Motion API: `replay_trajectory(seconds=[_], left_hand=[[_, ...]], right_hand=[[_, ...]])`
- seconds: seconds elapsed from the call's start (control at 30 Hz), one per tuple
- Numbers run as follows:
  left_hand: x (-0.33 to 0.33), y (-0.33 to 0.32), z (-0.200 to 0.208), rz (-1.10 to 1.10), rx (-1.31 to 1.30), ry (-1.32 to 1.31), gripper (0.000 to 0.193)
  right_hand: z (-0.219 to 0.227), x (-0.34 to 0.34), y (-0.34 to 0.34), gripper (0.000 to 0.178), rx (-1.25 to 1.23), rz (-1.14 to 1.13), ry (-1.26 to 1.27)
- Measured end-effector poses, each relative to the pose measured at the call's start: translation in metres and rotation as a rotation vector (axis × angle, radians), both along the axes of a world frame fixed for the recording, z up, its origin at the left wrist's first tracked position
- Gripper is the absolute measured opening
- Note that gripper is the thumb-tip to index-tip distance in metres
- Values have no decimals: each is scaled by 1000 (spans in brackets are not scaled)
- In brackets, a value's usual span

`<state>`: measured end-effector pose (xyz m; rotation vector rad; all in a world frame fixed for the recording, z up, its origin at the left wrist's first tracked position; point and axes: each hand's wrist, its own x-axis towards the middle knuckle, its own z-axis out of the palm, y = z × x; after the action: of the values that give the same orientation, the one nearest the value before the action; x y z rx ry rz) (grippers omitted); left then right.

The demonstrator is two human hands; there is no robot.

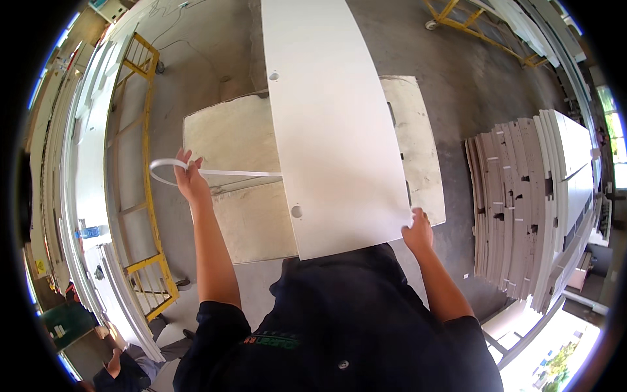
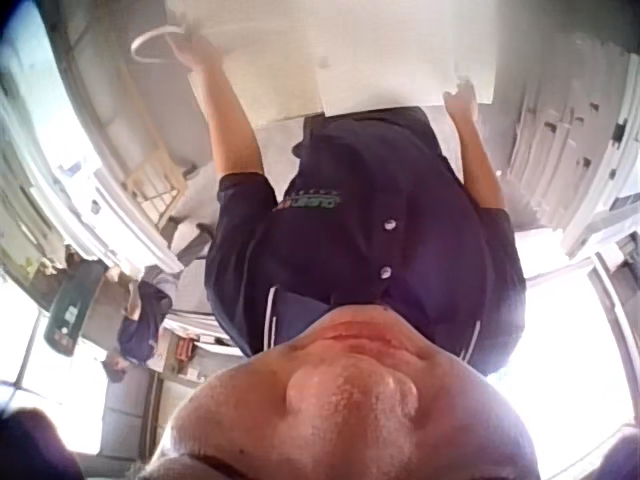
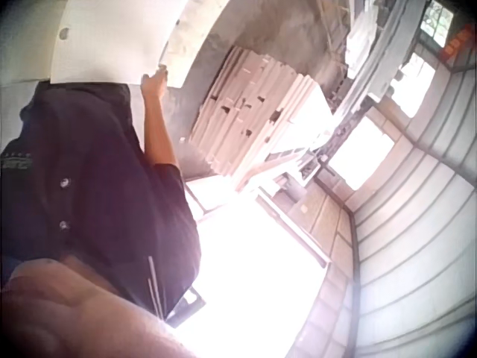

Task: The person repeatedly lifts large white panels from a stack and places them onto a workbench. They also handle a long white strip, placing it on the panels. The task involves repetitive lifting and positioning of materials in a workshop environment.

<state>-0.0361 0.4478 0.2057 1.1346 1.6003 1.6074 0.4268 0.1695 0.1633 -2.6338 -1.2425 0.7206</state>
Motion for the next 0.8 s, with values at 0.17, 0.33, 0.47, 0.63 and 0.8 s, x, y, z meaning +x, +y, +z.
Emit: replay_trajectory(seconds=[0.17, 0.33, 0.47, 0.63, 0.8], left_hand=[[120, -54, 78, -864, 61, 797, 21], [161, -77, 60, -1014, 157, 999, 33], [142, -76, 64, -761, 27, 904, 36], [68, -54, 47, -321, -52, 525, 35], [30, -44, 43, -146, -136, -84, 31]], right_hand=[[131, -86, 105, 37, 698, 422, 165], [206, -122, 143, 44, 772, 1066, -10], [136, -57, 141, 23, -23, 870, 96], [107, 41, 117, 19, 225, 231, 132], [104, 144, 114, 18, 495, -165, 102]])
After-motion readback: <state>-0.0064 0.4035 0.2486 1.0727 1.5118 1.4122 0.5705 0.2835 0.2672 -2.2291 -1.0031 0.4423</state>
